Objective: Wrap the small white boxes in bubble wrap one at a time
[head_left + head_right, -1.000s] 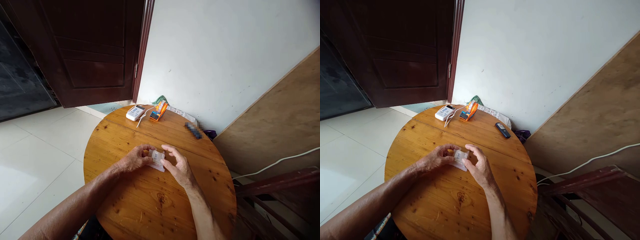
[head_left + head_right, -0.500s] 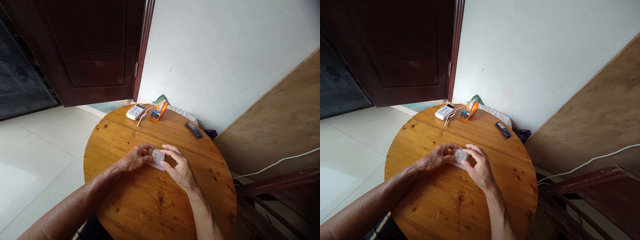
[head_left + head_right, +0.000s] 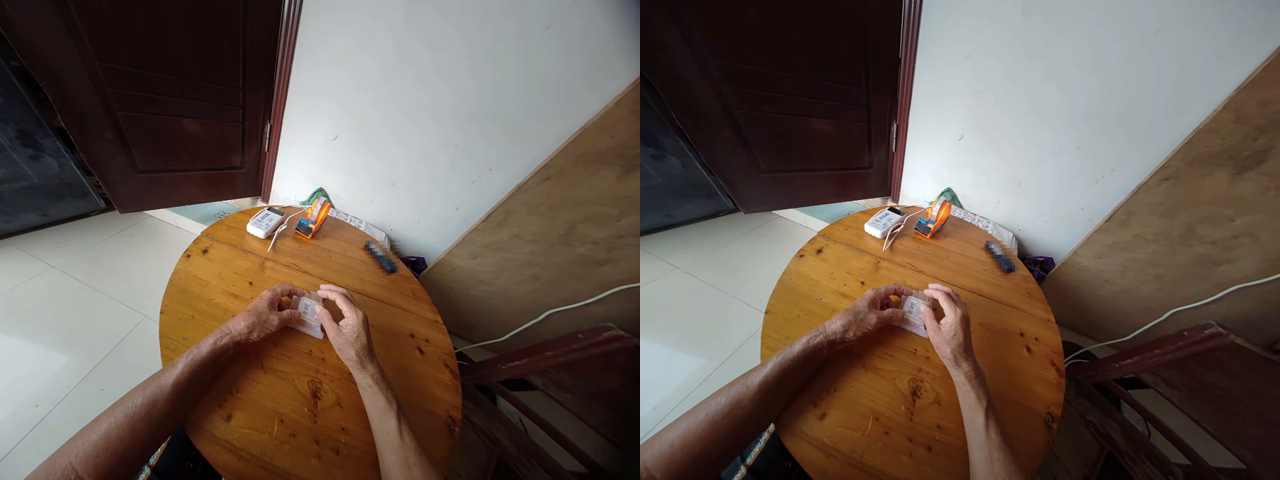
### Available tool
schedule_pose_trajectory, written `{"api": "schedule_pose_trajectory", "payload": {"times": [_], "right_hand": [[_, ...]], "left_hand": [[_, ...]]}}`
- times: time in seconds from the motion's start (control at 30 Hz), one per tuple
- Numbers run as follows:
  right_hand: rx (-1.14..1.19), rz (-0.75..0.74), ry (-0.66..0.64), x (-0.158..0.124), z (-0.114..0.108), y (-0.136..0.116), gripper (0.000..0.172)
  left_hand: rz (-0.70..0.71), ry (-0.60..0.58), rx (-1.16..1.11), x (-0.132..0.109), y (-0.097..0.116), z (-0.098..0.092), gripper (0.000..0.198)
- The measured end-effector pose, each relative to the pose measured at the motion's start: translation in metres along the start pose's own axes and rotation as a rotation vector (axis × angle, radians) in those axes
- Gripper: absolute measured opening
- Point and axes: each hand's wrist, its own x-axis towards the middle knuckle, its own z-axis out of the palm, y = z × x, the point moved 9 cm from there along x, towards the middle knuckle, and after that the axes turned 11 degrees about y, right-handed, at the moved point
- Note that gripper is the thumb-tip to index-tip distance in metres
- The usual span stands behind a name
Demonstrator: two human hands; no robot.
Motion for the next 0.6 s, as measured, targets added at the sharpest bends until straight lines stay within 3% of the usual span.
{"api": "schedule_pose_trajectory", "payload": {"times": [0.27,0.6], "right_hand": [[0.047,-0.005,0.075,0.005,-0.008,-0.005,0.012],[-0.101,-0.244,-0.064,-0.001,0.001,-0.038,0.015]], "left_hand": [[-0.003,-0.025,-0.037,0.000,-0.001,0.003,0.054],[0.032,0.059,0.040,0.001,-0.004,-0.003,0.049]]}}
